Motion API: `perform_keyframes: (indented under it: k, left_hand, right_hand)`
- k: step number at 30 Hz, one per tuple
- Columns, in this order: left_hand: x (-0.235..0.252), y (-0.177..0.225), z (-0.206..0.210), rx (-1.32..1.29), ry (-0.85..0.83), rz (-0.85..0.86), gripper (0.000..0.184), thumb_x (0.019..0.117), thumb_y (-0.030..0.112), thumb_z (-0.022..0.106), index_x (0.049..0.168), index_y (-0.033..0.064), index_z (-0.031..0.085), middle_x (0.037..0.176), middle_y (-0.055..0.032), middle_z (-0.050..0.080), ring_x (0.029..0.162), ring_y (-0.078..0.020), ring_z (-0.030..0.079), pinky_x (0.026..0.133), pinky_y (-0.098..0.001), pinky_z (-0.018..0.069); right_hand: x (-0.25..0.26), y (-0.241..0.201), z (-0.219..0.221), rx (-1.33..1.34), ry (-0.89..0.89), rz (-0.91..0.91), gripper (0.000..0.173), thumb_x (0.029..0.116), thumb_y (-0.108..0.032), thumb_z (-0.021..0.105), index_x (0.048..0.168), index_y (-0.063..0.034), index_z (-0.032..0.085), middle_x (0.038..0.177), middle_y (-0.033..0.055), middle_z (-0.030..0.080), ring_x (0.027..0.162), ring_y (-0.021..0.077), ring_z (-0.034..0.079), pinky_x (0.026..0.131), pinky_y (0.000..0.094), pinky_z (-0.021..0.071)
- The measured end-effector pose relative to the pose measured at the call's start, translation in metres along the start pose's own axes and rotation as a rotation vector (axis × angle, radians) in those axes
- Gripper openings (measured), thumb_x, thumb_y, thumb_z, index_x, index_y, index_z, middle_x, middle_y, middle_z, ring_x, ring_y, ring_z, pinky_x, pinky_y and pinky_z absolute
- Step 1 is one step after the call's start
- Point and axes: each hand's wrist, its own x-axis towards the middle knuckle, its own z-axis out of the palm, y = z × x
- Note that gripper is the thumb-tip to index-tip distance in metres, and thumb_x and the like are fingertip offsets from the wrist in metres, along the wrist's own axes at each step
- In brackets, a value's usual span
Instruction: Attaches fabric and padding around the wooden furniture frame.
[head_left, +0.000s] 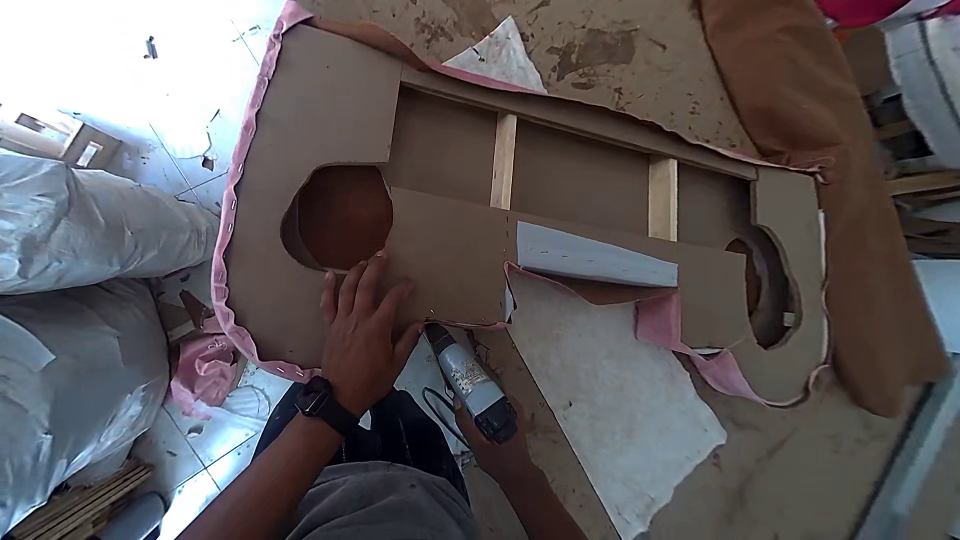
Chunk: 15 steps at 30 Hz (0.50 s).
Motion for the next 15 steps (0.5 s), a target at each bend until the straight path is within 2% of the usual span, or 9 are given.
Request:
perform_keyframes:
  k: [4, 9, 15]
  left_hand:
    - [0.0, 0.002, -0.002, 0.001, 0.008, -0.002, 0.057, 0.0926, 0.065, 0.057, 0.143, 0.0382, 0.058, 0.17, -0.0002, 0.025, 0.158, -0.0269, 0.017, 0.127, -0.0628, 0.006]
    - [0.001, 0.002, -0.003, 0.012, 0.007, 0.01, 0.06, 0.0923, 0.065, 0.057, 0.145, 0.0371, 0.057, 0.17, 0.0003, 0.024, 0.158, -0.0258, 0.018, 0.127, -0.0624, 0.0066]
    - [0.001, 0.002, -0.003, 0.046, -0.018, 0.008, 0.06, 0.092, 0.068, 0.056, 0.144, 0.0385, 0.056, 0.169, 0.0, 0.027, 0.157, -0.0258, 0.021, 0.127, -0.0619, 0.0082]
  right_hand:
    - [0.0, 0.003, 0.004, 0.015, 0.021, -0.037, 0.054, 0.0884, -0.029, 0.079, 0.133, -0.001, 0.063, 0.115, 0.0054, 0.074, 0.105, 0.0052, 0.07, 0.094, 0.0266, 0.0606]
    - [-0.002, 0.008, 0.006, 0.034, 0.015, -0.071, 0.055, 0.09, -0.029, 0.077, 0.136, -0.0025, 0.062, 0.122, 0.0067, 0.072, 0.11, 0.0073, 0.069, 0.097, 0.0289, 0.0598]
    - [0.002, 0.01, 0.011, 0.039, 0.048, -0.059, 0.053, 0.0896, -0.028, 0.077, 0.133, 0.0001, 0.063, 0.113, 0.007, 0.074, 0.1, 0.0085, 0.072, 0.091, 0.0296, 0.0624]
